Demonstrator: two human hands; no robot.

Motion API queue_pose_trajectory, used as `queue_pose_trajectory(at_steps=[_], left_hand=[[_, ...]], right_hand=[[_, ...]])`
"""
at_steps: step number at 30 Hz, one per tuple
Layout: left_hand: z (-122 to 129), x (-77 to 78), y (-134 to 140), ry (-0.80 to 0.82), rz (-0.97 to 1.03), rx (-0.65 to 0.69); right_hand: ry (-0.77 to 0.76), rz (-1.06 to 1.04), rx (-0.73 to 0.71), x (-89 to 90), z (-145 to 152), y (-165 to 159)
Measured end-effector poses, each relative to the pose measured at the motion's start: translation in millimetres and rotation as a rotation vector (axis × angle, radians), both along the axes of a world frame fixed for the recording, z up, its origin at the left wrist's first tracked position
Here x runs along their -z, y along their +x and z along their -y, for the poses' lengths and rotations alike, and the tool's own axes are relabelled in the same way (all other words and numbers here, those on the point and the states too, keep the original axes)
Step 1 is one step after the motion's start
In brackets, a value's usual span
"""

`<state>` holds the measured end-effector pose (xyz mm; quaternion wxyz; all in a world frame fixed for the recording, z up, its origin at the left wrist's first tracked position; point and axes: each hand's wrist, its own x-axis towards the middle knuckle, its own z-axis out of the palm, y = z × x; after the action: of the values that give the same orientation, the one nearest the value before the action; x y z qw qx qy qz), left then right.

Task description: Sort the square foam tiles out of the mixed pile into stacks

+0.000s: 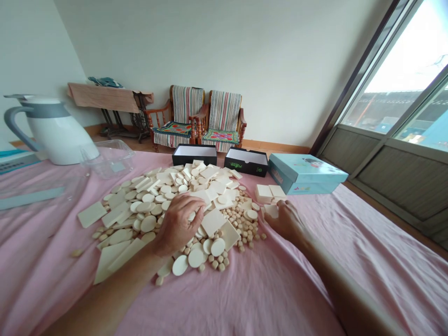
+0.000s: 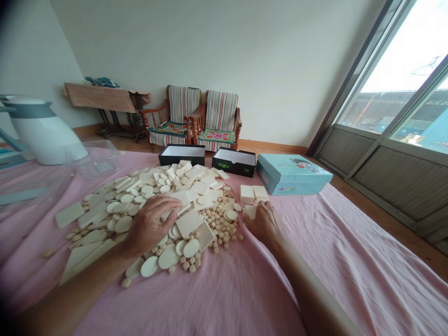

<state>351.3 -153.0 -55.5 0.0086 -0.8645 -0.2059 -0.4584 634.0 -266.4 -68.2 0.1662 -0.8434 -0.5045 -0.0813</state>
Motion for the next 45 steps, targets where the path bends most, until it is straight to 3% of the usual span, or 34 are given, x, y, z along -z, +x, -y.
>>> queue_pose_trajectory(at_steps=[5, 12, 21, 26, 31, 40, 45], left_hand=[[-1.2, 0.4, -0.8, 0.004, -0.003, -0.001], [-1.4, 0.4, -0.2, 0.009, -0.006, 0.002], [-0.6, 0.3, -0.9, -0.001, -0.007, 0.002], [-0.2, -0.7, -0.5, 0.001, -0.011, 0.007], [-0.2, -1.3, -0.2, 0.001, -0.012, 0.005], [-0.5, -1.1, 0.8, 0.004, -0.007, 0.005], [-0.2, -1.5, 0.5, 0.007, -0.006, 0.003]], right_hand=[[0.050, 0.010, -0.037, 5.0, 1.5, 7.2], [0.065, -0.267, -0.276, 20.1, 16.0, 25.7], [0.013, -0.006, -0.359, 14.2, 14.0, 12.7], [-0.033, -0.013, -0.415, 11.6, 11.8, 10.7], [-0.082, -0.064, -0.357, 10.0, 13.1, 15.1], [0.130, -0.016, -0.436, 4.9, 5.8, 6.8], [-0.033, 0.207, -0.397, -4.2, -3.2, -9.9]])
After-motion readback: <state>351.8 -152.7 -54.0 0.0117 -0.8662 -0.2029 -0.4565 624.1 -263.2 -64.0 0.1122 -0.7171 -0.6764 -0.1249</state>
